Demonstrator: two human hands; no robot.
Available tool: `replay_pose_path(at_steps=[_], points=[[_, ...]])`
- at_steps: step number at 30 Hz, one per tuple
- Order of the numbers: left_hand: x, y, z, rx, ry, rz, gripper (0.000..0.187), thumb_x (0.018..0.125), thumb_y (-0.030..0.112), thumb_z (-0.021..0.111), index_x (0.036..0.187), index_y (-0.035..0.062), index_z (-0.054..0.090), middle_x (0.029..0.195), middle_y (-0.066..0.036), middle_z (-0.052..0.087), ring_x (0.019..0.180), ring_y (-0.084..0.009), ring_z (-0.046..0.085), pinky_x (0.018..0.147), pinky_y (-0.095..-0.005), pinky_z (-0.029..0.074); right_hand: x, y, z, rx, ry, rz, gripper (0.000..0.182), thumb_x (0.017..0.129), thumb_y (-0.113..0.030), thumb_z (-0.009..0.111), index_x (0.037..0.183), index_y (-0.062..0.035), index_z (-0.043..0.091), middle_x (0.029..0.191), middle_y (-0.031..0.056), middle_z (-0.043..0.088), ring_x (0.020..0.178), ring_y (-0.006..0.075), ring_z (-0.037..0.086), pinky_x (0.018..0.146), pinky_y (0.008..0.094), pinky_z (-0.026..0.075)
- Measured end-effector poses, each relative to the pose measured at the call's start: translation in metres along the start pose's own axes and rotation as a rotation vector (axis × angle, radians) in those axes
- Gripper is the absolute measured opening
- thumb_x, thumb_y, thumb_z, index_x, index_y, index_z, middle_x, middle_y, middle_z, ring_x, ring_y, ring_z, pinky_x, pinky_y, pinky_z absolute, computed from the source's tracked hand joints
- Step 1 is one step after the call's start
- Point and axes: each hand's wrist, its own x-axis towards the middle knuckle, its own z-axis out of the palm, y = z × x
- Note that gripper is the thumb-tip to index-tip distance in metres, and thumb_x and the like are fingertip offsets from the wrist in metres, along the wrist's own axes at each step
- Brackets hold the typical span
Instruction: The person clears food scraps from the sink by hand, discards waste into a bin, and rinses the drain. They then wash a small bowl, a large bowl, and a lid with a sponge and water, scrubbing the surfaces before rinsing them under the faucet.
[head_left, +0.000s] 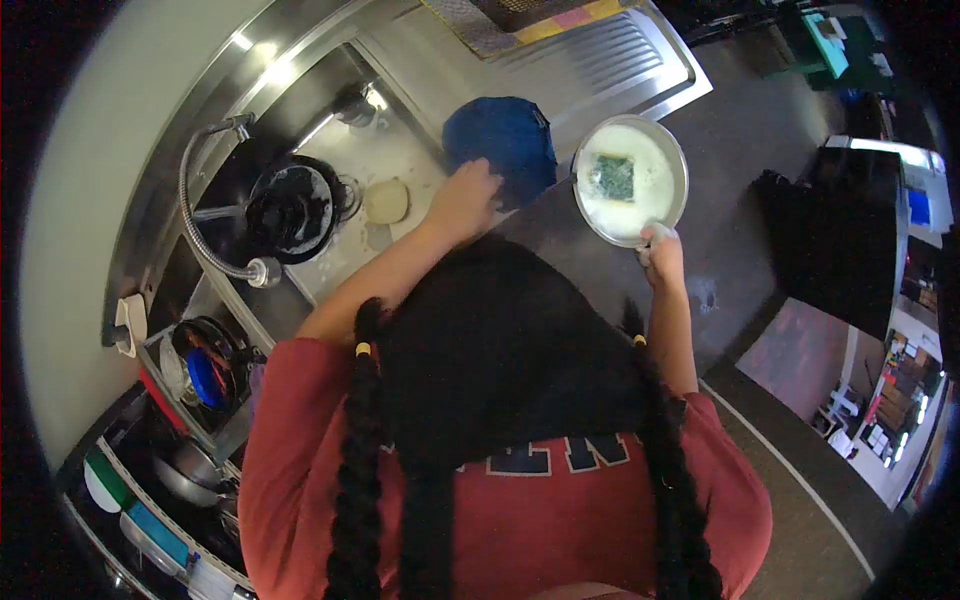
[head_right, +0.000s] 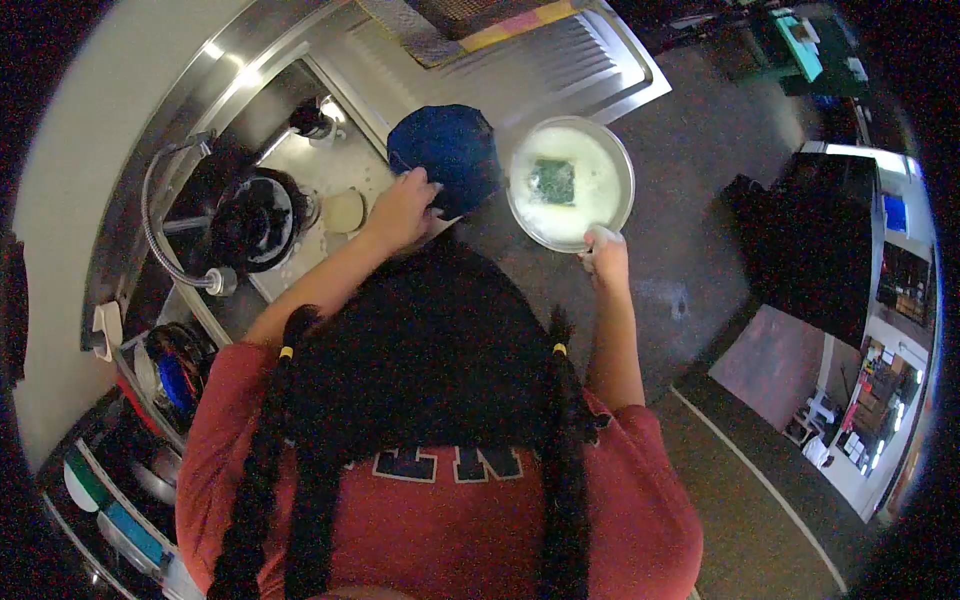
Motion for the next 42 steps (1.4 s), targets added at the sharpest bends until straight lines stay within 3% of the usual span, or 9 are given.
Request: replay_pose_path(at_steps=[9,11,15,24,30,33,35,36,42], points=[[-0.006,0.032,0.023,0.032,-0.029,0.040,0.047,0.079,0.024,0.068,0.120,0.0013,0.062,0.107,-0.013,0.055,0.103,-0.0319,0.053,0.086,-0.0418,0.049,-0.015,-0.025,0.021,-0.181,-0.104,-0.071,0.010,0.078,-0.009,0.054,0.069,-0.0074,0.054,0.057,0.0025,0.046,0.039,0.0120,0.040,0.036,0.0282,0.028],[-0.011,0.043,0.013,0.038,-0.025,0.037,0.048,0.079,0.026,0.068,0.121,0.0033,0.062,0.106,-0.013,0.055,0.102,-0.0323,0.054,0.085,-0.0422,0.049,-0.014,-0.036,0.027,-0.147,-0.167,0.009,0.017,0.082,-0.010,0.055,0.077,0.0048,0.060,0.064,0.0081,0.056,0.052,0.0156,0.053,0.046,0.0332,0.040],[-0.021,0.045,0.012,0.029,-0.096,0.051,0.046,0.077,0.027,0.069,0.119,0.0103,0.064,0.105,-0.015,0.055,0.095,-0.0337,0.056,0.082,-0.0431,0.050,0.014,-0.029,0.059,-0.177,-0.288,-0.218,0.011,0.081,-0.010,0.055,0.069,-0.0082,0.055,0.056,0.0005,0.044,0.038,0.0102,0.037,0.036,0.0274,0.024],[-0.067,-0.030,0.006,-0.162,0.153,-0.234,0.027,0.078,0.020,0.065,0.102,0.0121,0.071,0.094,-0.016,0.055,0.092,-0.0341,0.057,0.078,-0.0421,0.048,0.053,-0.013,0.131,-0.192,-0.279,0.101,0.010,0.081,-0.012,0.055,0.075,-0.0041,0.056,0.059,0.0043,0.049,0.038,0.0119,0.039,0.035,0.0289,0.025],[-0.083,-0.052,-0.009,-0.313,0.335,-0.473,0.022,0.082,0.014,0.062,0.102,0.0121,0.071,0.090,-0.015,0.056,0.089,-0.0329,0.057,0.077,-0.0414,0.047,0.091,0.007,0.122,-0.579,-0.518,-0.232,0.013,0.079,-0.016,0.056,0.075,-0.0043,0.057,0.056,0.0030,0.051,0.041,0.0118,0.043,0.037,0.0275,0.029],[-0.081,-0.056,-0.004,-0.305,0.380,-0.493,0.022,0.082,0.013,0.062,0.102,0.0118,0.070,0.089,-0.015,0.055,0.089,-0.0325,0.057,0.077,-0.0411,0.047,0.075,-0.015,0.127,-0.961,-0.627,-0.750,0.020,0.080,-0.023,0.059,0.078,-0.0024,0.059,0.054,0.0052,0.052,0.043,0.0135,0.048,0.037,0.0267,0.031],[-0.077,-0.056,-0.003,-0.296,0.401,-0.484,0.022,0.082,0.012,0.062,0.102,0.0117,0.070,0.089,-0.014,0.054,0.089,-0.0324,0.056,0.077,-0.0411,0.047,0.056,-0.043,0.135,-0.578,-0.340,0.186,0.028,0.080,-0.028,0.071,0.093,-0.0036,0.066,0.071,0.0162,0.066,0.064,0.0341,0.063,0.060,0.0402,0.049],[-0.074,-0.056,-0.006,-0.289,0.384,-0.479,0.022,0.081,0.013,0.063,0.102,0.0114,0.070,0.091,-0.014,0.055,0.090,-0.0326,0.057,0.078,-0.0410,0.047,0.054,-0.052,0.132,-0.582,-0.343,0.185,0.028,0.080,-0.028,0.071,0.093,-0.0036,0.066,0.071,0.0162,0.066,0.064,0.0341,0.063,0.060,0.0402,0.049],[-0.089,-0.080,0.001,-0.204,0.411,-0.560,0.026,0.080,0.018,0.065,0.104,0.0097,0.068,0.098,-0.017,0.057,0.097,-0.0359,0.056,0.084,-0.0430,0.047,0.019,-0.117,0.143,-0.841,-0.082,-0.747,0.031,0.083,-0.028,0.066,0.098,-0.0018,0.065,0.065,0.0136,0.063,0.058,0.0312,0.059,0.060,0.0359,0.048]])
